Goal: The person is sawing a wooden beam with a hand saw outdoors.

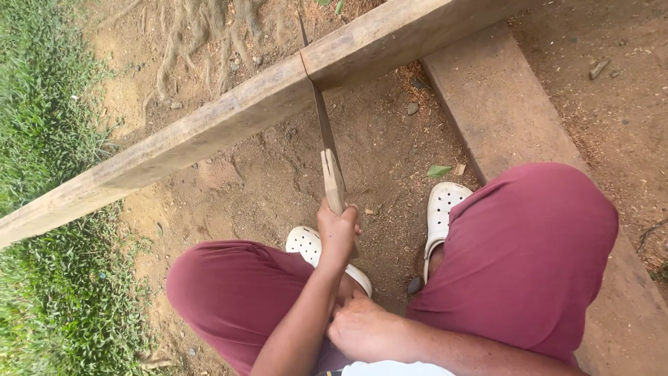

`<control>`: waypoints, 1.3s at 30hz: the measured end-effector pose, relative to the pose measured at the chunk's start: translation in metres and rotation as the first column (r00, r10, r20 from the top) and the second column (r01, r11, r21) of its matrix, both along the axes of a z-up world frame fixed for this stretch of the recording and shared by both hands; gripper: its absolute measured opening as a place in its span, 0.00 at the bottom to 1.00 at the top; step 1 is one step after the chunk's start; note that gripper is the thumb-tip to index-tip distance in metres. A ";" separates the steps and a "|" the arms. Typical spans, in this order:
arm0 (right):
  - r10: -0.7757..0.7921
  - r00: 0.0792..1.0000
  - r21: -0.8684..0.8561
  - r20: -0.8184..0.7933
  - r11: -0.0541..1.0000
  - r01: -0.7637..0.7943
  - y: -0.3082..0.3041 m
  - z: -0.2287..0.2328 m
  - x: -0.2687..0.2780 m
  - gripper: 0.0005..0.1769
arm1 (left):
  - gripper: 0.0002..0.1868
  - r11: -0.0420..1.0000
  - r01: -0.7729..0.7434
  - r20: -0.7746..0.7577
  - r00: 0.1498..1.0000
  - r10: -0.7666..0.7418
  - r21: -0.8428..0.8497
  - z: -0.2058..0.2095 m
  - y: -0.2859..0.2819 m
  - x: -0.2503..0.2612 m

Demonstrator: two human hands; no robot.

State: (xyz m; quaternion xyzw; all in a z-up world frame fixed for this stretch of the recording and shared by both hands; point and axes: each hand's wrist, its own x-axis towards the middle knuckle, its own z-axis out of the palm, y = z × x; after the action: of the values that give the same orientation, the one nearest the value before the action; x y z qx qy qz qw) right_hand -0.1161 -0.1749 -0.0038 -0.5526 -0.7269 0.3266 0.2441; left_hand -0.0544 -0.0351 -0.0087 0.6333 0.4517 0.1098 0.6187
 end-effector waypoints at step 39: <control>-0.009 0.996 -0.133 -0.085 0.991 -0.003 -0.003 0.023 0.014 0.17 | 0.19 0.994 -0.031 -0.036 0.999 0.035 0.103 -0.014 0.006 0.015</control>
State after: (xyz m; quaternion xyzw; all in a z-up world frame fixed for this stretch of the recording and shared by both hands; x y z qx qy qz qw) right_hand -0.1020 -0.1783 0.0190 -0.5544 -0.6916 0.3972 0.2378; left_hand -0.0395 -0.0290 -0.0227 0.6586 0.4673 0.1312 0.5750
